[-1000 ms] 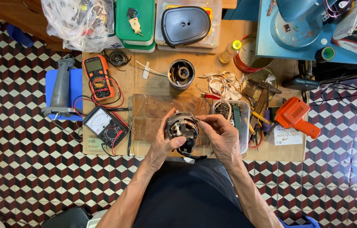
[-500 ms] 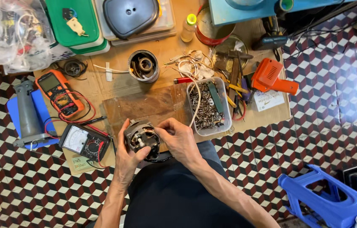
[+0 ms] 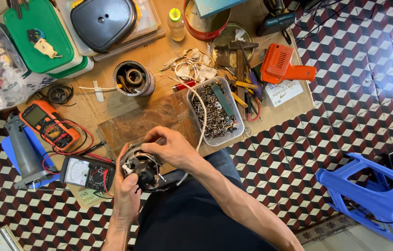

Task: The person disassembles and reassembles a small electric motor on a workbench. They use a hammer to tap the shaft, remove and replace a plastic fan cover, and use a cordless drill to tighten screws. The person also wipes the motor with a cloth and handles small metal parts.

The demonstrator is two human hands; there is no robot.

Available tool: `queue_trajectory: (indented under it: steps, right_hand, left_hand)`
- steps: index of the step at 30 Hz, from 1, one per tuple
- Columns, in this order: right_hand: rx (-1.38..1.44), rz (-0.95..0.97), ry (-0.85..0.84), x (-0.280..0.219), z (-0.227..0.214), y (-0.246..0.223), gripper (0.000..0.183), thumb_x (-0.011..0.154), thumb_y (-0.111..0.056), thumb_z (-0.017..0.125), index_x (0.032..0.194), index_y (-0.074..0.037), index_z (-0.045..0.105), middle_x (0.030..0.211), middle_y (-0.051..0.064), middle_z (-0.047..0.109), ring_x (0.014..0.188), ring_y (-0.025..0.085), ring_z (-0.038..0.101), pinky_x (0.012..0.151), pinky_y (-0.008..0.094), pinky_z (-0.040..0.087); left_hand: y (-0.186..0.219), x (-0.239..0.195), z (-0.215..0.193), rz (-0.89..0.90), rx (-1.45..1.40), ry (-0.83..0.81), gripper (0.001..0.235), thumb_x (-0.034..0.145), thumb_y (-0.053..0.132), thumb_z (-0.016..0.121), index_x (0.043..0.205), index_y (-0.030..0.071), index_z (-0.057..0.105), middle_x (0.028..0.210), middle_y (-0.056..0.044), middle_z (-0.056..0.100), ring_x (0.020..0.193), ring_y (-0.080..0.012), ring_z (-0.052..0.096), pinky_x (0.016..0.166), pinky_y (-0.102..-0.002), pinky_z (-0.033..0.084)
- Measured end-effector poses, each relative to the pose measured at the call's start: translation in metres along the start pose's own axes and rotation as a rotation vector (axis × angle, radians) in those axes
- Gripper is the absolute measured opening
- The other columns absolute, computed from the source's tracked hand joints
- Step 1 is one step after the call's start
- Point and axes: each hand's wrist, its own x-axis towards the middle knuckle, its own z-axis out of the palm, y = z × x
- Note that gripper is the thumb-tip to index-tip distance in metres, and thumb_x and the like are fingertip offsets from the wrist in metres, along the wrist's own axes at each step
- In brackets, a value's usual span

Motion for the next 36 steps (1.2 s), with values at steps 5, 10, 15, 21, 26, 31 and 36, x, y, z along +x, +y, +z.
queue_trajectory:
  steps: [5,10,15,21,26,31,36]
  right_hand:
    - [-0.725,-0.748,0.193,-0.020,0.030,-0.045,0.053,0.092,-0.028,0.077,0.129,0.006,0.060,0.133,0.026,0.060,0.110,0.037,0.062,0.092,0.046,0.050]
    - [-0.550,-0.935,0.411,-0.051,-0.007,-0.028,0.025,0.107,-0.017,0.061,0.128,-0.003,0.065,0.134,0.015,0.068,0.122,0.027,0.066,0.107,0.038,0.056]
    - [-0.868,-0.302,0.779,-0.018,-0.122,0.033,0.034,0.097,-0.017,0.063,0.124,0.002,0.058,0.100,0.026,0.071,0.078,0.039,0.072,0.067,0.049,0.056]
    - [-1.207,0.045,0.713,0.045,-0.172,0.095,0.033,0.098,-0.025,0.062,0.113,0.003,0.053,0.072,0.026,0.070,0.069,0.045,0.070,0.065,0.056,0.055]
    - [-1.149,0.015,0.750,0.042,-0.166,0.097,0.034,0.093,-0.029,0.063,0.105,0.002,0.056,0.075,0.026,0.071,0.070,0.045,0.071,0.068,0.056,0.055]
    - [-0.905,-0.031,0.760,0.016,-0.121,0.084,0.033,0.085,-0.034,0.067,0.096,-0.004,0.062,0.069,0.026,0.071,0.065,0.045,0.070,0.064,0.056,0.053]
    - [-0.887,-0.056,0.660,-0.008,-0.089,0.079,0.025,0.095,-0.029,0.058,0.095,-0.004,0.062,0.062,0.023,0.067,0.058,0.043,0.067,0.058,0.055,0.053]
  left_hand:
    - [0.019,-0.010,0.006,0.029,-0.270,0.129,0.087,0.080,0.057,0.074,0.144,0.004,0.048,0.136,-0.011,0.055,0.126,-0.0235,0.055,0.103,-0.041,0.052]
    - [0.064,-0.025,0.002,0.284,-0.425,0.209,0.092,0.076,0.076,0.073,0.146,0.020,0.053,0.138,-0.007,0.056,0.129,-0.0292,0.057,0.110,-0.053,0.048]
    - [0.096,-0.023,-0.013,0.529,-0.231,0.190,0.100,0.081,0.081,0.067,0.157,0.020,0.046,0.153,-0.005,0.047,0.136,-0.0262,0.048,0.119,-0.046,0.039]
    - [0.074,-0.012,-0.001,0.310,-0.424,0.298,0.096,0.077,0.077,0.072,0.152,0.021,0.050,0.151,-0.011,0.054,0.130,-0.0370,0.057,0.112,-0.060,0.046]
    - [0.045,0.001,0.010,0.141,-0.545,0.341,0.092,0.074,0.073,0.070,0.147,0.019,0.052,0.147,-0.013,0.055,0.126,-0.0416,0.059,0.112,-0.064,0.045]
    - [0.034,0.009,0.014,0.099,-0.516,0.343,0.091,0.074,0.070,0.070,0.147,0.018,0.051,0.146,-0.011,0.054,0.127,-0.0402,0.058,0.110,-0.067,0.045]
    - [0.033,0.016,0.012,0.095,-0.504,0.339,0.089,0.076,0.069,0.071,0.145,0.017,0.051,0.144,-0.011,0.055,0.126,-0.0418,0.056,0.109,-0.067,0.045]
